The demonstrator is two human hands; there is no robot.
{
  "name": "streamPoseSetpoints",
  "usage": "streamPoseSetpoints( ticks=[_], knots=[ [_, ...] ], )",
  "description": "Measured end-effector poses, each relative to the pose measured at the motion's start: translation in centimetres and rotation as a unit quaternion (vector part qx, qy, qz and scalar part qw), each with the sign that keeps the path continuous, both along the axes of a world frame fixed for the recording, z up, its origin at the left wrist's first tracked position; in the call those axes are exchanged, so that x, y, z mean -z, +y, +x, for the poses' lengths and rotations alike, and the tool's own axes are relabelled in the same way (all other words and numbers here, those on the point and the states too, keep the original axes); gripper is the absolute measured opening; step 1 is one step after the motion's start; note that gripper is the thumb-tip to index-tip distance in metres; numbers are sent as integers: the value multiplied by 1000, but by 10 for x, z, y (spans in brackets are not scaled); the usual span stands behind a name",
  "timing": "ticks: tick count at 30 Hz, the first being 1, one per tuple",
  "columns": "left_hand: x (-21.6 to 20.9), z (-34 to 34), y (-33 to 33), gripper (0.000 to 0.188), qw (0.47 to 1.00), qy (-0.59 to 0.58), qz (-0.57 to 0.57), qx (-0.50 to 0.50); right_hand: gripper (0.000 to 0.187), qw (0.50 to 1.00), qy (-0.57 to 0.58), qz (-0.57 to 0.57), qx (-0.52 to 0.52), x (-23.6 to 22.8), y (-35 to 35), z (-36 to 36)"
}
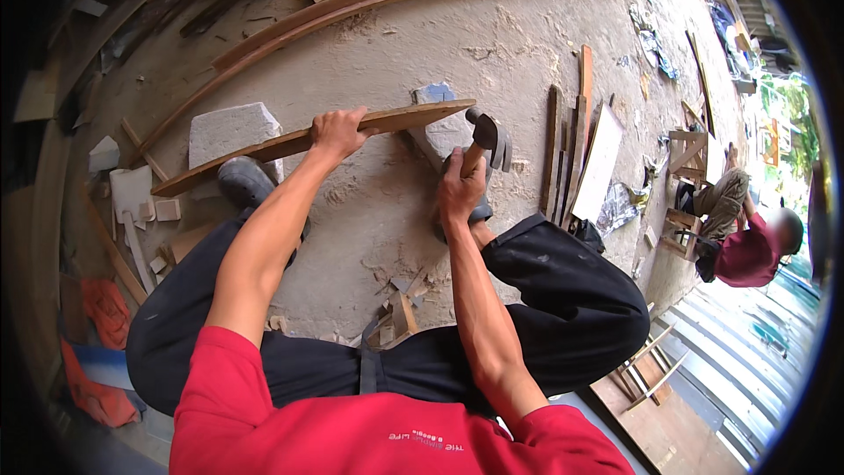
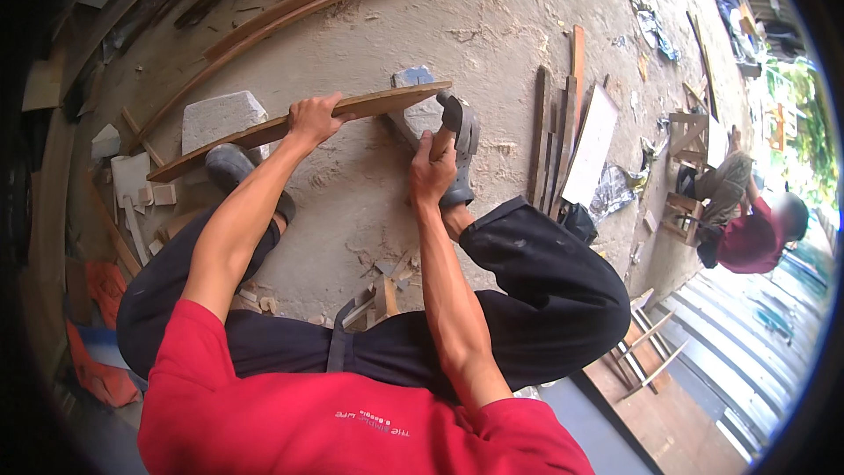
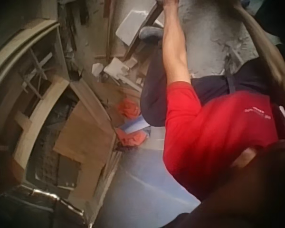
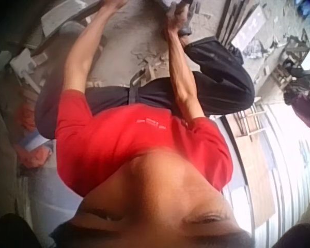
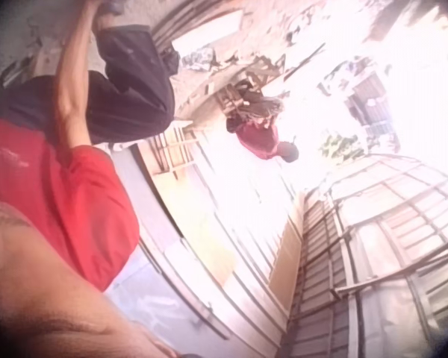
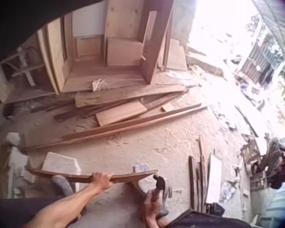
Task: The person sits on the floor and uses a hammer to repeatedly strike a long wooden plank resting on two concrete blocks. The person flips the plank over and continues hammering the other side before setting it aside.
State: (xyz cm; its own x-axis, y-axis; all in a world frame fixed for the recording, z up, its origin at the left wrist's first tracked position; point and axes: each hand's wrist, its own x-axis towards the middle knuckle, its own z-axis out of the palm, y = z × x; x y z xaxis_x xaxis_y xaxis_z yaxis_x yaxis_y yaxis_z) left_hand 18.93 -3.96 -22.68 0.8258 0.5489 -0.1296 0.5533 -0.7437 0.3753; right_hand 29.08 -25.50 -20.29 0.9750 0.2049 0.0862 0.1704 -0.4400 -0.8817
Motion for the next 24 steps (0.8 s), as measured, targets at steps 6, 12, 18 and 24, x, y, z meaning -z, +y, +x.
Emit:
streamPoseSetpoints(
  ticks=[6, 12, 18, 24],
  knots=[
    [8, 2, 2, 44, 1000, 24, 17, 5, 29, 998, 39, -46, -15, -5, 23, 17],
    [0, 3, 6, 45, 999, 35, 14, 8, 25, 998, 33, 41, -36, -39, 36, 18],
    [7, 2, 11, 45, 1000, 26, 1, 17, 33, 993, 39, -88, -75, 12, 44, 39],
    [5, 2, 9, 46, 1000, 29, 8, 8, 28, 995, -33, 30, -92, -23, 36, 34]
  ],
)
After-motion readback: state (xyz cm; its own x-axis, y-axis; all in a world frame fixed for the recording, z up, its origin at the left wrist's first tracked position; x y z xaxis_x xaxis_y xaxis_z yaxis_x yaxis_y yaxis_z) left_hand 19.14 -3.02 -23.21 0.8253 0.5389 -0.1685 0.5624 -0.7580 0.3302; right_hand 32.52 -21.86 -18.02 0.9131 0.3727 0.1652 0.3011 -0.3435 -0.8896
